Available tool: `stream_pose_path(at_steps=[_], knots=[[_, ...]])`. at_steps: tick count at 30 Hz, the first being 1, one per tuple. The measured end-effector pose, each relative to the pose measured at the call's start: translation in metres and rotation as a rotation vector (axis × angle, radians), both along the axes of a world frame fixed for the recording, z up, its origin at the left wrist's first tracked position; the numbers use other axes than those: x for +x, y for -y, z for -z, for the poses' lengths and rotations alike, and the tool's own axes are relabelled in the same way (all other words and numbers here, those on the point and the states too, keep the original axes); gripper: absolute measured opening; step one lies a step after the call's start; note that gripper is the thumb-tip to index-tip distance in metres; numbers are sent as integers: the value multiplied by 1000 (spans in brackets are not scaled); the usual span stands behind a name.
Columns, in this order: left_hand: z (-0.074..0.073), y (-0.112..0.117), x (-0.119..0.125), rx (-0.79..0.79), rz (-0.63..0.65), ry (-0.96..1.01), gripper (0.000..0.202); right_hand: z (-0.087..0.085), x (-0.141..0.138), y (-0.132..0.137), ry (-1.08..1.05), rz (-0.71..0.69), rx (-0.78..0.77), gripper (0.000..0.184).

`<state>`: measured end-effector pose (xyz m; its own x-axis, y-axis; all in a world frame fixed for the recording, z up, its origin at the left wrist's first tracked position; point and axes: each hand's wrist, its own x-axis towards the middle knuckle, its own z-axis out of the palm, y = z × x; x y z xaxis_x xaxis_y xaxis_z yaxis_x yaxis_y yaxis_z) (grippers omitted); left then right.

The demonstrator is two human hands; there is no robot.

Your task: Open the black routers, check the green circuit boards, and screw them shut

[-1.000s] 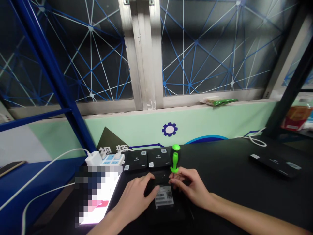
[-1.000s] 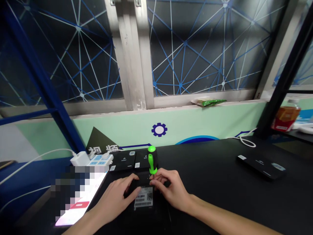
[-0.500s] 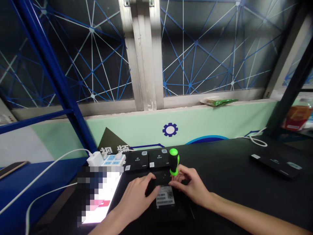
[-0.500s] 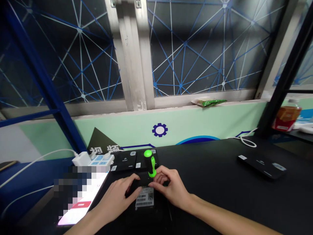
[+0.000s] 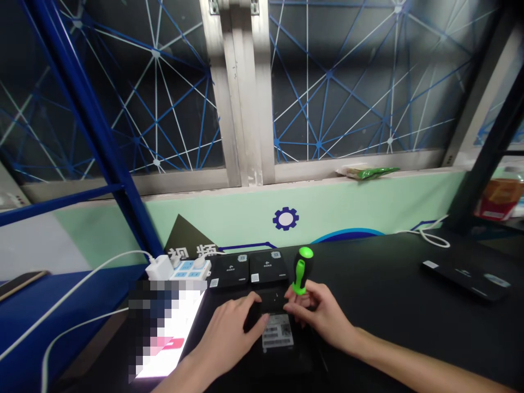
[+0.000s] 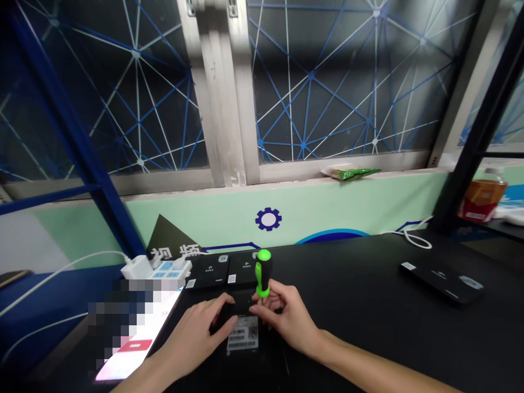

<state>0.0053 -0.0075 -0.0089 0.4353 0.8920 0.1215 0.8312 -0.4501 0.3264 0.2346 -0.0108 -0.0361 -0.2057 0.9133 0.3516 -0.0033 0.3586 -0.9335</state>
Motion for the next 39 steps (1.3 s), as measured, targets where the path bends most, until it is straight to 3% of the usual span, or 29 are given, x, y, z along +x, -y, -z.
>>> stream_pose_path(at_steps=[3,9,13,17,24,31,35,39], knots=[[1,0,-1,11,4,8,35,0,1,-1,-59,-7,-71,39],[1,1,-1,30,16,21,33,0,6,5,-17,-167,14,38],[1,1,-1,24,33,19,31,1,1,4,31,-83,26,33],[0,2,-2,20,31,21,30,-1,-4,1,-58,-29,-57,38],[-2,3,-1,25,27,33,30,-7,0,7,-14,-146,-31,41],[1,3,-1,30,6,19,30,-1,-5,2,-57,-11,-58,37],[2,3,0,32,-3,5,30,-3,-4,3,-110,-2,-62,37],[1,3,0,32,1,4,31,-8,-1,6,-52,-23,35,28]])
